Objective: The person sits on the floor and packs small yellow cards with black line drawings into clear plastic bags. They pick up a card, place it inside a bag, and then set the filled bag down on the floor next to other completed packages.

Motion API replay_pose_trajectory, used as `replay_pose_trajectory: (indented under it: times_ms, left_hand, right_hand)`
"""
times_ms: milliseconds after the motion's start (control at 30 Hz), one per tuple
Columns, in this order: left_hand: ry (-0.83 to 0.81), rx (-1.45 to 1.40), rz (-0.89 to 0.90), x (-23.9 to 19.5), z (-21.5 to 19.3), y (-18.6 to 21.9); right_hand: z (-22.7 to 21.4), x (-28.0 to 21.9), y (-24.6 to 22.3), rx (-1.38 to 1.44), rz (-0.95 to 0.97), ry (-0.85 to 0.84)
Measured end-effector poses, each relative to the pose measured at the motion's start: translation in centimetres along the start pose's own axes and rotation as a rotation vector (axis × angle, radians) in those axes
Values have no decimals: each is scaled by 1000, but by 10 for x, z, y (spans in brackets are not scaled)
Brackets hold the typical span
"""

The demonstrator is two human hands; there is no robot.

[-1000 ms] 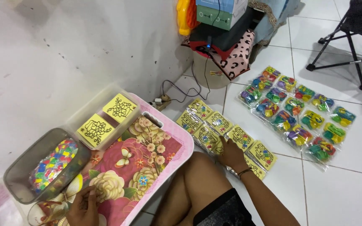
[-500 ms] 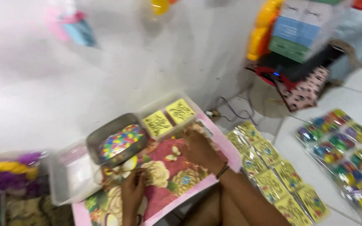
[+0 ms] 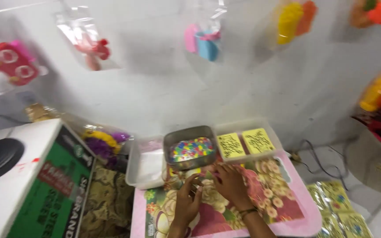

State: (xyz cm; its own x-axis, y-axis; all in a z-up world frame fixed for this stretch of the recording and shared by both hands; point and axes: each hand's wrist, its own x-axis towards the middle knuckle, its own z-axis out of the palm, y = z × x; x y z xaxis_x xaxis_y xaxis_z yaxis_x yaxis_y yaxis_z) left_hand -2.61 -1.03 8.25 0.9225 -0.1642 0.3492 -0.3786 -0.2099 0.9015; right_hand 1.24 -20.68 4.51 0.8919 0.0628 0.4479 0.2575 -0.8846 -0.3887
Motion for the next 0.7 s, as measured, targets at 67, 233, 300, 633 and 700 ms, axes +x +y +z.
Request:
replay_pose_trajectory:
  times_ms: [67,233,300,633,700]
  left_hand:
    - [74,43,65,11,-15,6]
    - [297,130,166,53,-67,29]
    - [400,230,138,76,-93,28]
    - [-257,882,-435,144,-162,-52]
    - [-703,1210,-633,150,-156,-69]
  right_hand:
    - [-5,4,-5,11,17,-19]
    - [-13,3,-7,119,85,3]
    - [-11,3,-2,122,195,-54]
    - [-7,5,0,104,335,-110]
    - [-15,7,-6,116,373,-147]
